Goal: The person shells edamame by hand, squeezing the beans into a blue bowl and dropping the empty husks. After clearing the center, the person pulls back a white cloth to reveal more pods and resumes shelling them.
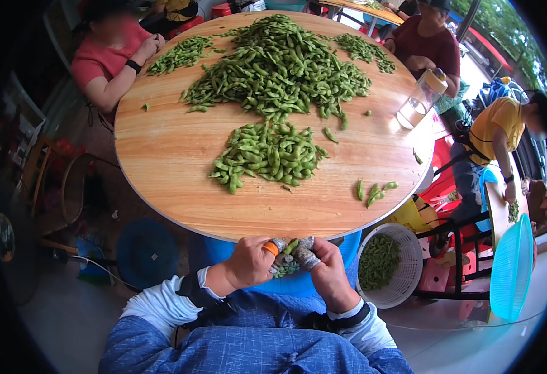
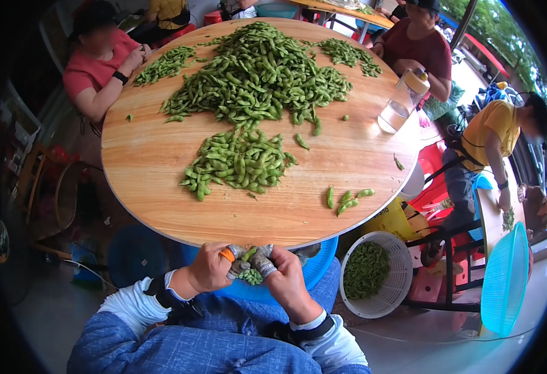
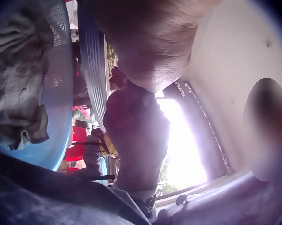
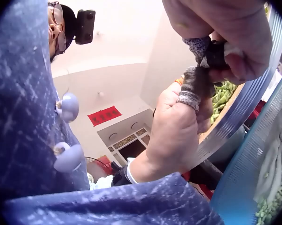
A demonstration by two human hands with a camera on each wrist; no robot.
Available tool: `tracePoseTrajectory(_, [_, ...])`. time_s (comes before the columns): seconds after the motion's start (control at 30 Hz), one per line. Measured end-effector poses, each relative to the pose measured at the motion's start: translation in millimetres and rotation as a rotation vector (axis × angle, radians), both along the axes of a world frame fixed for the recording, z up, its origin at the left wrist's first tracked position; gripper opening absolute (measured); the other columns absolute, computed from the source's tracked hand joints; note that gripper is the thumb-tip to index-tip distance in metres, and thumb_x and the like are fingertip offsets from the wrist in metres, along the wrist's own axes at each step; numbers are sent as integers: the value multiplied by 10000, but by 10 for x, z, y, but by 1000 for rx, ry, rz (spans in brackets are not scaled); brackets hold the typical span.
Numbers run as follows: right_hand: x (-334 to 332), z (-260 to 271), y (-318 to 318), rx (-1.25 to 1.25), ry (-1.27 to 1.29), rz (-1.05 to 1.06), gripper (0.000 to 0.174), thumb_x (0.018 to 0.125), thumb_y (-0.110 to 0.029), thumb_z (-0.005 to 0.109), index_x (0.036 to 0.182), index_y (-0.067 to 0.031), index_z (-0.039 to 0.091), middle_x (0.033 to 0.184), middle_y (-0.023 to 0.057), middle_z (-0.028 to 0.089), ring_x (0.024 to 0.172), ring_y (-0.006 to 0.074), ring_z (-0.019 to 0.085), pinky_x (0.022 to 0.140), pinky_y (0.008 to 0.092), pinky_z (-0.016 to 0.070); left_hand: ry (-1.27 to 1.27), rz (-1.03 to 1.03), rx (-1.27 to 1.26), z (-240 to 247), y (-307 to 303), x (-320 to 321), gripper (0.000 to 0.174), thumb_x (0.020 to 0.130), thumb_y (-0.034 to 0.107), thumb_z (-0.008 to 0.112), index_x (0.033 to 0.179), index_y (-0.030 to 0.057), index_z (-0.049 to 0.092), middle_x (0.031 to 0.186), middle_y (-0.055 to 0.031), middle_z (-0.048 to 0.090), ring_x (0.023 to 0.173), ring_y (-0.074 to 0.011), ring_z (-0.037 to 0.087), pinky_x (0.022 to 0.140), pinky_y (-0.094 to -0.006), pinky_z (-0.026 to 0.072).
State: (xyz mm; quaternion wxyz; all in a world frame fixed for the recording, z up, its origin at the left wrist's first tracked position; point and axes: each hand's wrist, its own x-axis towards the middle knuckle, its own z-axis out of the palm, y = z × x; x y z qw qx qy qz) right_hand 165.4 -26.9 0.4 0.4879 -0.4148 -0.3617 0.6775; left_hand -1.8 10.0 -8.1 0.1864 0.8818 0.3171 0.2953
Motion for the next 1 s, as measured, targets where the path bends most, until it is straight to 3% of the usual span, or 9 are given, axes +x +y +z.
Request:
tracePoseTrajectory(0.07, [-5, 9, -9, -1, 74, -2, 169, 809, -22, 524, 973, 17, 540, 887, 25, 584, 791, 79, 532, 709, 218, 433, -193, 14, -53, 9, -12, 68, 269, 607, 65, 577, 862, -12, 537, 725, -126, 532, 619, -285, 552, 538, -358, 447])
tracePoseTrajectory(0.27, [2, 45, -22, -22, 89, 39, 172, 812, -48, 534, 971, 17, 539, 890, 27, 584, 787, 83, 536, 707, 221, 435, 54, 33, 64, 153, -66, 28, 370, 641, 62, 570, 1003, 26, 509, 754, -108, 552, 677, -269, 565, 575, -350, 465])
tracePoseTrajectory(0.37, [-15, 26, -28, 77, 100, 41, 179, 813, -50, 533, 975, 25, 535, 886, 26, 582, 781, 85, 534, 708, 221, 433, -38, -2, -122, 90, -60, -6, 317, 706, 69, 546, 1018, 29, 506, 791, -120, 571, 718, -275, 573, 611, -329, 470])
tracePoseTrajectory(0.47, [-32, -17, -53, 153, 70, 43, 188, 813, -49, 532, 984, 30, 531, 880, 25, 578, 781, 84, 528, 710, 218, 428, -367, 3, -472, 124, -88, 17, 260, 746, 44, 513, 1004, 10, 507, 830, -139, 584, 745, -273, 584, 641, -304, 466])
tracePoseTrajectory(0.57, [-30, -3, -48, 195, 24, 37, 199, 815, -52, 529, 995, 33, 529, 885, 23, 576, 780, 84, 521, 713, 219, 424, -444, 23, -605, 122, -66, 28, 127, 817, 72, 490, 918, 2, 521, 711, -66, 553, 652, -137, 541, 604, -254, 431])
tracePoseTrajectory(0.67, [-12, -24, -42, 146, -24, 47, 159, 806, -40, 533, 948, 33, 538, 880, 13, 569, 781, 75, 510, 693, 222, 425, -441, -60, -817, 192, -67, 20, 121, 835, 48, 441, 907, -4, 522, 713, -30, 542, 652, -95, 498, 586, -253, 420])
tracePoseTrajectory(0.77, [-23, -105, -61, 174, -251, 61, 117, 760, 5, 552, 874, 29, 547, 819, 49, 577, 741, 119, 529, 649, 246, 427, -356, -5, -789, 2, -106, -25, 126, 807, 28, 455, 909, -1, 524, 725, -12, 536, 643, -79, 470, 563, -240, 402])
tracePoseTrajectory(0.87, [-36, -14, -28, 403, -618, 98, 130, 695, 42, 567, 822, 23, 547, 744, 115, 566, 695, 199, 551, 612, 286, 430, -352, 36, -734, -32, -104, -20, 152, 762, 9, 487, 908, 8, 528, 721, -17, 530, 640, -65, 464, 553, -235, 395])
tracePoseTrajectory(1.0, [21, 12, -63, 461, -737, 65, 132, 671, 40, 570, 799, 9, 564, 716, 154, 558, 678, 273, 561, 605, 322, 438, -294, 95, -814, -9, -129, -12, 157, 723, 34, 527, 880, 24, 530, 646, -23, 508, 595, -65, 469, 529, -235, 389])
